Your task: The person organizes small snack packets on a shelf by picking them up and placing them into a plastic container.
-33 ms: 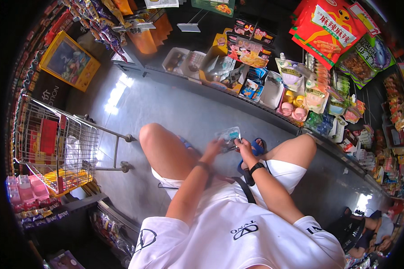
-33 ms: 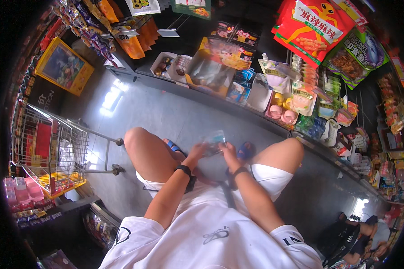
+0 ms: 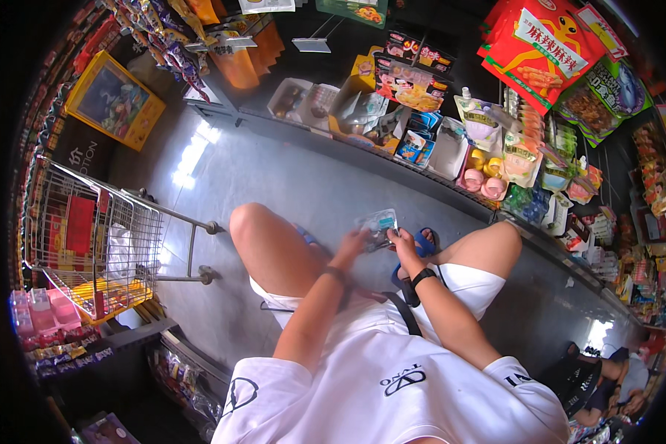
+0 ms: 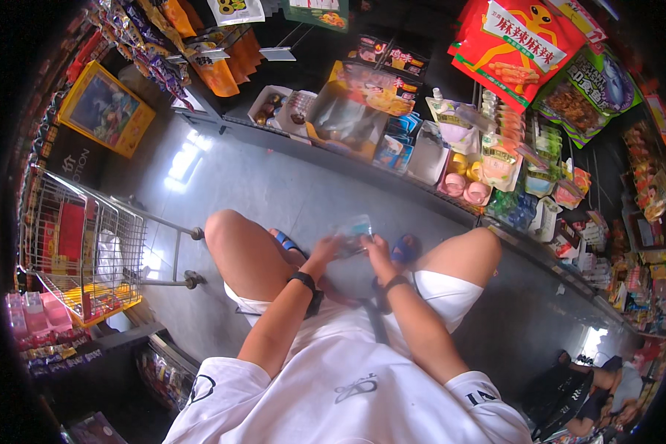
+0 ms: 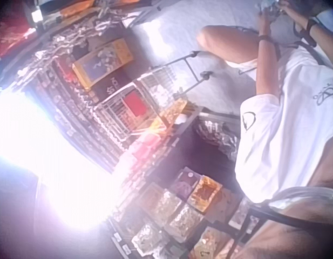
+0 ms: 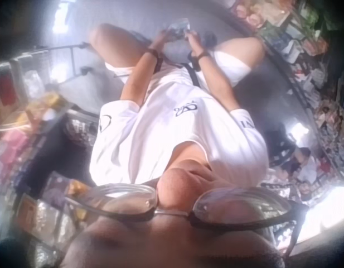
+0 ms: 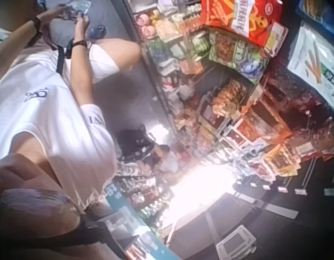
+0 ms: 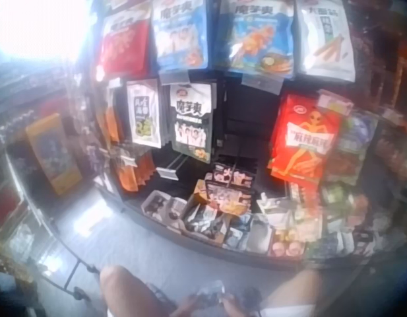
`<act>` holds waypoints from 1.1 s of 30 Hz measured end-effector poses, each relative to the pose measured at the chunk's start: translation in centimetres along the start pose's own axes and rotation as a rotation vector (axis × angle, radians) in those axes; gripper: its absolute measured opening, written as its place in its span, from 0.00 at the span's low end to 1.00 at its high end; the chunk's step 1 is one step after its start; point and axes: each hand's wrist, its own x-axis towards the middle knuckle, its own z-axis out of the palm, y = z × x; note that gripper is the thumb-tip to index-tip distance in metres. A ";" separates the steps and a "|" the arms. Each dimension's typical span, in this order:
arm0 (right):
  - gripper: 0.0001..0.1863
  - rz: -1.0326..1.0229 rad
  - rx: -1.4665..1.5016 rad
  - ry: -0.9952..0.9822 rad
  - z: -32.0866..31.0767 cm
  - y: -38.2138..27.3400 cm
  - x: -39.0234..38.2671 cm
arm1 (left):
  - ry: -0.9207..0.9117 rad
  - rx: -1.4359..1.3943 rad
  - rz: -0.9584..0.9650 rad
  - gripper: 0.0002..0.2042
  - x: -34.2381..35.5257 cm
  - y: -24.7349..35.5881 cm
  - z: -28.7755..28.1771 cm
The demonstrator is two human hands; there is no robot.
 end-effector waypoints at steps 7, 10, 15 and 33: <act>0.13 0.014 -0.012 0.043 -2.1 1.3 0.7 | -0.063 0.196 -0.020 0.22 -0.3 1.1 2.2; 0.13 0.012 -0.011 -0.065 1.2 -0.7 -0.3 | -0.233 0.367 0.336 0.24 2.0 -3.6 -2.7; 0.13 0.063 0.057 -0.071 0.0 -0.7 -0.2 | -0.102 0.248 0.059 0.24 1.5 -2.1 -0.3; 0.12 -0.028 -0.006 -0.060 -0.1 -0.9 -0.5 | -0.073 0.041 0.051 0.23 0.0 -1.0 0.5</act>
